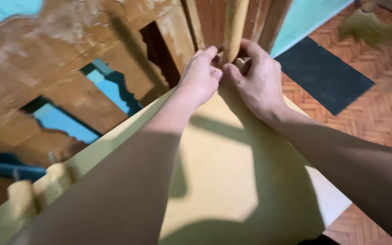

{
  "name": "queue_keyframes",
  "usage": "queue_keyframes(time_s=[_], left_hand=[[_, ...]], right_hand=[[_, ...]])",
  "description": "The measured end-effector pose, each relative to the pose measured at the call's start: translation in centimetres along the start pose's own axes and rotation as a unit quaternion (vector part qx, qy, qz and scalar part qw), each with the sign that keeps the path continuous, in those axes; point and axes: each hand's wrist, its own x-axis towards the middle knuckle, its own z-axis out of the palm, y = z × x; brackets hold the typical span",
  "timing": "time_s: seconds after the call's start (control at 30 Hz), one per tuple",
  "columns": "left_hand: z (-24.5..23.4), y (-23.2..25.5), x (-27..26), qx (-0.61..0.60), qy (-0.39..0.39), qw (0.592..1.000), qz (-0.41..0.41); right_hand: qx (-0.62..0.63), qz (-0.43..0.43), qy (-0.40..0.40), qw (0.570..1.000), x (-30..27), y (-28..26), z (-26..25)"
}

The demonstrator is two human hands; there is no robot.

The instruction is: The person inserts a wooden dowel into a pre-drilled hole on a light-colored wooden panel, aligning and pushing it in by hand. The person then moves to another section of the furniture and repeats the insertion process with a second dowel.

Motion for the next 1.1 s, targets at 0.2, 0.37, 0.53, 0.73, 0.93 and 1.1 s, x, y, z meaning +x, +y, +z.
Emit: queue_keyframes(time_s=[0.2,0.37,0.53,0.73,0.93,1.1], left_hand=[[-5.7,0.0,-6.6,-0.026,0.149,0.981,-0.123],[-14.5,2.1,-18.7,-0.040,0.195,0.980,0.005],[-18.9,6.9,-32.5,0.105,0.288,0.888,-0.342],[-16.6,11.4,-41.6,0.238,0.221,0.829,-0.455],[-15.2,12.9,-44.5,0.206,0.222,0.812,-0.499],[-16.0,12.0,-46.4,0.191,0.208,0.827,-0.487]], right_hand=[[0.037,0.042,0.091,0.994,-2.7,-1.8,-0.6],[0.112,-0.010,-0.013,0.994,-5.3,-7.1,-0.2],[0.240,-0.092,-0.206,0.944,-9.1,-15.4,1.6],[0.312,-0.254,-0.320,0.858,-13.0,-22.1,2.0],[0.301,-0.295,-0.364,0.830,-14.4,-25.8,4.1],[0.261,-0.280,-0.384,0.840,-16.6,-28.9,6.5]])
